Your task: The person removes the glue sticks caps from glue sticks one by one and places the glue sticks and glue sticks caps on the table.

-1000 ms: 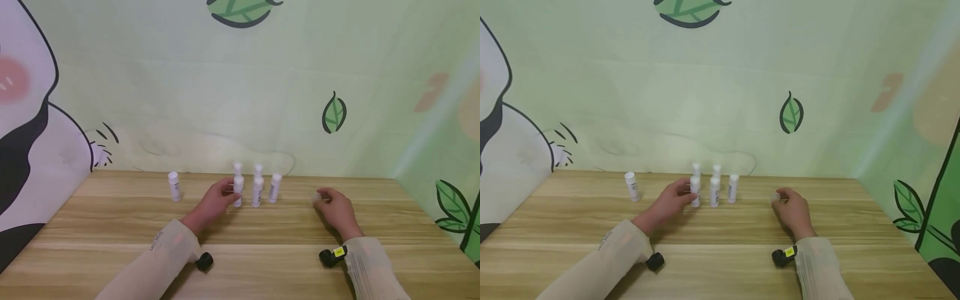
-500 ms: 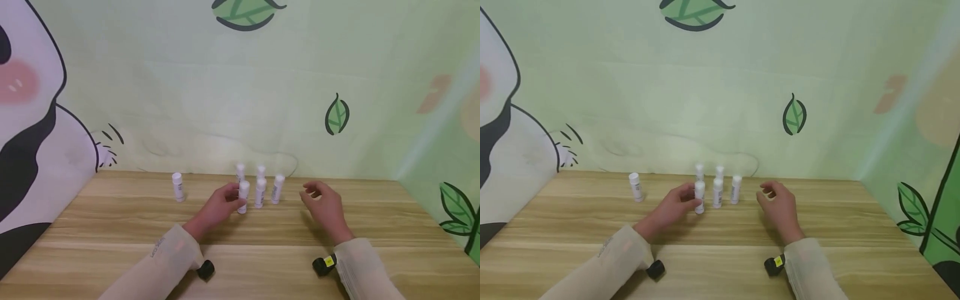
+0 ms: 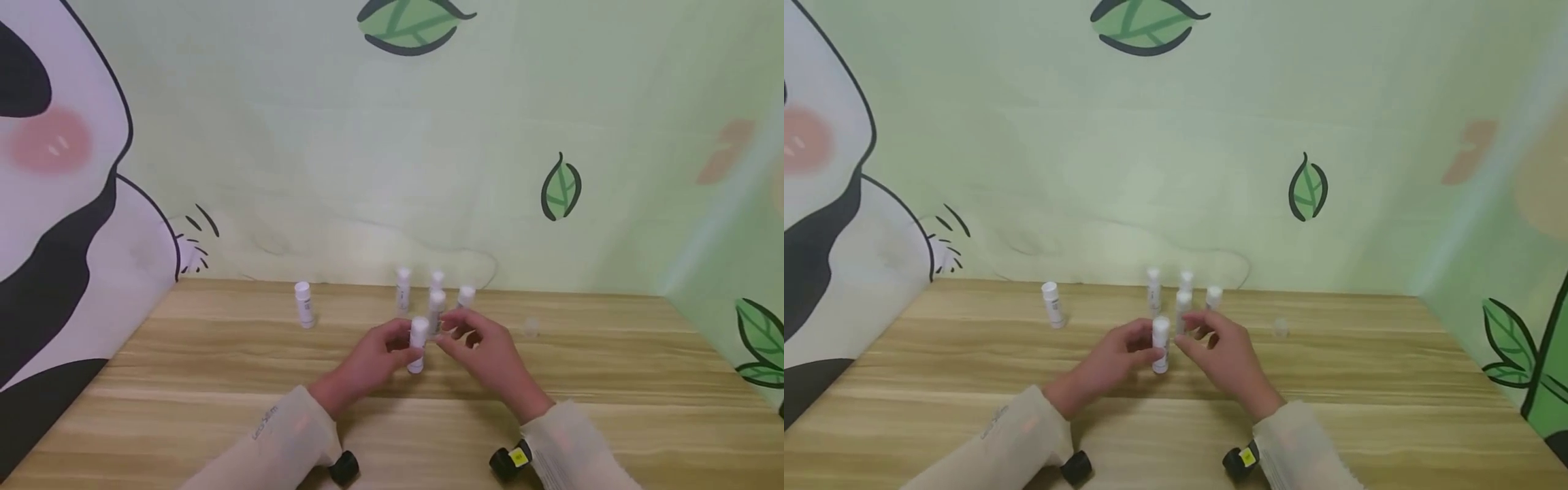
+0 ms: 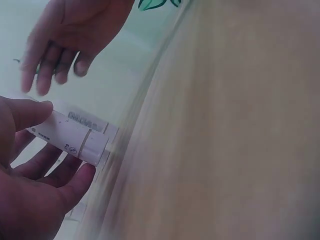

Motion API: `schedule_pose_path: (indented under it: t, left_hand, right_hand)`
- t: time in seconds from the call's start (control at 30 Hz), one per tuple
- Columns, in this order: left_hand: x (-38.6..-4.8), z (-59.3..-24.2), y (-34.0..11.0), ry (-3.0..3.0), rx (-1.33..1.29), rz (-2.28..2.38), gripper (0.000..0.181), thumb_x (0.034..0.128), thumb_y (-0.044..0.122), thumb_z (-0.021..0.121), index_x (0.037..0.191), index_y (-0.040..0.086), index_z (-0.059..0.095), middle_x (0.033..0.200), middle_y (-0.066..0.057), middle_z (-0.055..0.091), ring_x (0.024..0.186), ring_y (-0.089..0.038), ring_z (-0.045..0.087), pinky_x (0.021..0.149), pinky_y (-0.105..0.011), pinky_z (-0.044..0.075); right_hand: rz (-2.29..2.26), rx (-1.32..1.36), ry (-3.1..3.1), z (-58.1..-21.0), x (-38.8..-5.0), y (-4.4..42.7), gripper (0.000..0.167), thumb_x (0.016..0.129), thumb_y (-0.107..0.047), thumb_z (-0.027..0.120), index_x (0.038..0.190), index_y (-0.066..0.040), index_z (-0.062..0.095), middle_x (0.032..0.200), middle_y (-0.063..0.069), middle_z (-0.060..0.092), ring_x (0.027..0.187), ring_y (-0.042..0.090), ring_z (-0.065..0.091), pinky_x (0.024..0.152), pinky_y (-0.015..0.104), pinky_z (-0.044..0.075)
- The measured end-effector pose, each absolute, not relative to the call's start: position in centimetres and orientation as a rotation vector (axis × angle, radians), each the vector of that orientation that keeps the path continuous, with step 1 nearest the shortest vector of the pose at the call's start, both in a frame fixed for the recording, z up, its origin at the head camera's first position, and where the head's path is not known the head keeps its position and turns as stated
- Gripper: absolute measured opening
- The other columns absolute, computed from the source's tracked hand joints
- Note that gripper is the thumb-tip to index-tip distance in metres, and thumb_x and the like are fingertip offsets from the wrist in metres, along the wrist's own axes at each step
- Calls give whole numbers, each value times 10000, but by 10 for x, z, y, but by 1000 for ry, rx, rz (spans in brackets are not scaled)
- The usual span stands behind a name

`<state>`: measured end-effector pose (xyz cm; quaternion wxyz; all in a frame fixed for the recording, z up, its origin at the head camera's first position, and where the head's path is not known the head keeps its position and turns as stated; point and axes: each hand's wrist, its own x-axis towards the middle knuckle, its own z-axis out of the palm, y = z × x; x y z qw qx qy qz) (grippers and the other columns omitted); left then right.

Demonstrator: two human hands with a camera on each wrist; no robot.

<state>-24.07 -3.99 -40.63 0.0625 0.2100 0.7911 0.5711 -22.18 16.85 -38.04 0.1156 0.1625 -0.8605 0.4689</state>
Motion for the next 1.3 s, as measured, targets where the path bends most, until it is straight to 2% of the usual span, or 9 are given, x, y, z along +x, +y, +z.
schedule_pose_path:
  t: [0.2,0.47,0.87,1.17,1.3]
  left_hand:
    - [-232,-408,-40,2368,709,1721,335,923,167,658,1248,114,600,1170,-79,676,1080,-214,625,939,-384,503]
    - [-225,-405,-38,2336,730,1744,331,918,175,663,1243,141,609,1204,-55,672,1107,-211,622,955,-382,498]
    - [-222,-405,-39,2312,760,1729,339,929,200,651,1264,218,604,1189,7,680,1089,-165,619,981,-378,482]
    - [-221,-405,-38,2334,784,1666,364,961,221,603,1319,269,556,1277,29,639,1159,-174,601,1021,-400,467]
    - [-220,-406,-39,2334,790,1657,369,965,183,594,1329,230,557,1287,-1,635,1168,-200,600,1016,-414,470]
  right_hand:
    - [1417,541,-2497,-380,-214,157,374,821,-303,776,1158,-186,665,993,-53,693,899,157,600,721,242,490]
    - [1420,577,-2469,-381,-212,152,315,786,-302,802,1068,-234,677,900,-56,674,874,154,585,699,238,479]
    - [1409,578,-2416,-384,-210,148,246,789,-276,802,993,-201,688,843,-54,642,786,93,564,654,221,462]
    - [1316,632,-2402,-381,-208,148,229,824,-231,772,1025,-160,689,863,-59,651,796,77,570,660,219,477]
    - [1306,634,-2380,-378,-207,149,232,841,-189,756,1057,-133,689,872,-34,657,802,77,572,661,218,484]
